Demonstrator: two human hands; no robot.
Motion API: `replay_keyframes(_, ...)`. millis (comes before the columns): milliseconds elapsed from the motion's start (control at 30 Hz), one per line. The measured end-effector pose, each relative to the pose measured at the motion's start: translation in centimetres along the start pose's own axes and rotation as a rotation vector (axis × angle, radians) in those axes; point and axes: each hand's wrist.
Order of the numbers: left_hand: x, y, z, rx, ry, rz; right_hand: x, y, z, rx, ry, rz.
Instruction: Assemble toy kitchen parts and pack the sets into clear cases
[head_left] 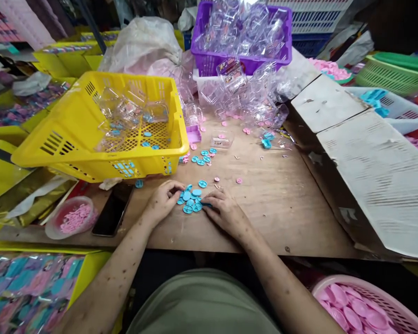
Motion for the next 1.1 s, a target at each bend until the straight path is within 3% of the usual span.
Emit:
replay_keyframes(200, -0.3, -0.2, -1.0, 0.123, 0.094, -0.030, 0.2, 1.0, -0.4, 0.108, 0.044, 0.067)
replay_keyframes(333, -1.0, -0.2, -1.4, 0.305, -0.008, 0.068, -0.3, 0.9, -1.0, 0.115, 0.081, 0.063)
replay_keyframes(467, -1.7, 0.3, -1.3, 0.461, -0.059, 0.016, -0.5, 1.1, -1.5, 0.127, 0.105, 0.108)
replay_keyframes(567, -1.8, 1.3, -0.9, 0.482, -0.027, 0.050, -0.5, 1.1, -1.9, 0.125, 0.067, 0.181)
replay_keyframes(767, -0.3, 2.7, 0.3, 0.441, -0.178, 0.025, -0.6, 0.7, -3.0, 0.137, 0.114, 0.260)
replay_keyframes(1000, -0.1, 2.7, 0.4, 0.515, -0.051, -0.008, -1.9, -0.4, -3.8, 0.437, 0.161, 0.450)
replay_keyframes(1100, -0.5, 3.2, 0.6, 0.566, -0.023, 0.015, -2.3, -0.4, -4.0, 0.400, 0.158, 0.445)
Point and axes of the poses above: each hand's wrist, its own x-axis towards the middle knuckle, its own z-axis out of the palm, y = z × x, and after that the axes turned 5 degrees about z, right-handed
